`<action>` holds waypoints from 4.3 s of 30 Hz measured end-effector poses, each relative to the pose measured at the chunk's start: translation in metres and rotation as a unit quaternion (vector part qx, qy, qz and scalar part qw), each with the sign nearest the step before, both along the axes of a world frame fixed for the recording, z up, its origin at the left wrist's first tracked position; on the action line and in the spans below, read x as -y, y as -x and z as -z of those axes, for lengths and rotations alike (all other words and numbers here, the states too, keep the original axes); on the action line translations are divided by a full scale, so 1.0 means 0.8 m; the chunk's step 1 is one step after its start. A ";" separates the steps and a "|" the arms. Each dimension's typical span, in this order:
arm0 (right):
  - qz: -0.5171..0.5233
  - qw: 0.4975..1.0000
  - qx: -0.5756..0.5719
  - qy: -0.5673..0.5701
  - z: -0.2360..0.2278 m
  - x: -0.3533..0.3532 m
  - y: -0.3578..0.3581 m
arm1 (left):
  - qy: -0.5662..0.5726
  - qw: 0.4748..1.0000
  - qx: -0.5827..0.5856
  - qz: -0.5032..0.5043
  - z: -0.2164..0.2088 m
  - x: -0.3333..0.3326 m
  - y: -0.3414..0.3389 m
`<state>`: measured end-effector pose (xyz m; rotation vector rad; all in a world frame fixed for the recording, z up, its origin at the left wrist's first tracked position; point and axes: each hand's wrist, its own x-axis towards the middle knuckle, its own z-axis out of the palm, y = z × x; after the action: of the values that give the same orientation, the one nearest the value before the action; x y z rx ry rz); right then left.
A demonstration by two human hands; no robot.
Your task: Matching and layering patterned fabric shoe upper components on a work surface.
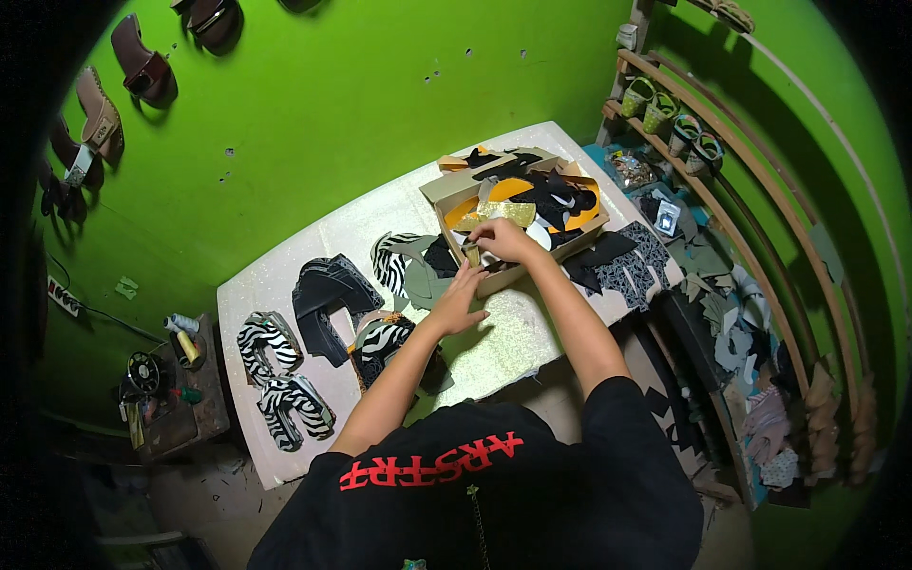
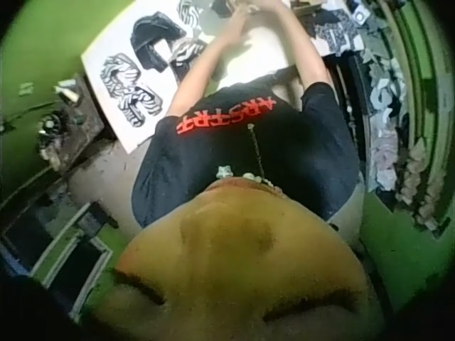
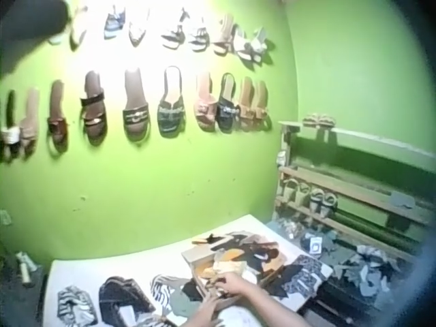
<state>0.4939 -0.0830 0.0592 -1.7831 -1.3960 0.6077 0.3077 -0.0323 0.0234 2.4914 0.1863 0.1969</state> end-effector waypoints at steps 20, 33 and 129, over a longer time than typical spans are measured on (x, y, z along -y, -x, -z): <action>0.426 0.859 0.239 0.154 0.012 0.022 -0.070 | -0.006 1.000 0.014 0.005 -0.006 -0.014 0.001; 0.419 0.905 0.057 -0.039 0.038 -0.001 -0.123 | 0.022 1.000 0.011 0.003 -0.010 -0.006 -0.002; 0.189 0.879 -0.260 -0.352 -0.118 -0.038 -0.010 | 0.540 0.792 0.253 -0.132 -0.079 -0.099 0.013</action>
<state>0.5023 -0.0526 0.1538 -1.1274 -0.7220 0.2717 0.2973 0.0466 0.0868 1.1971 0.3090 0.6550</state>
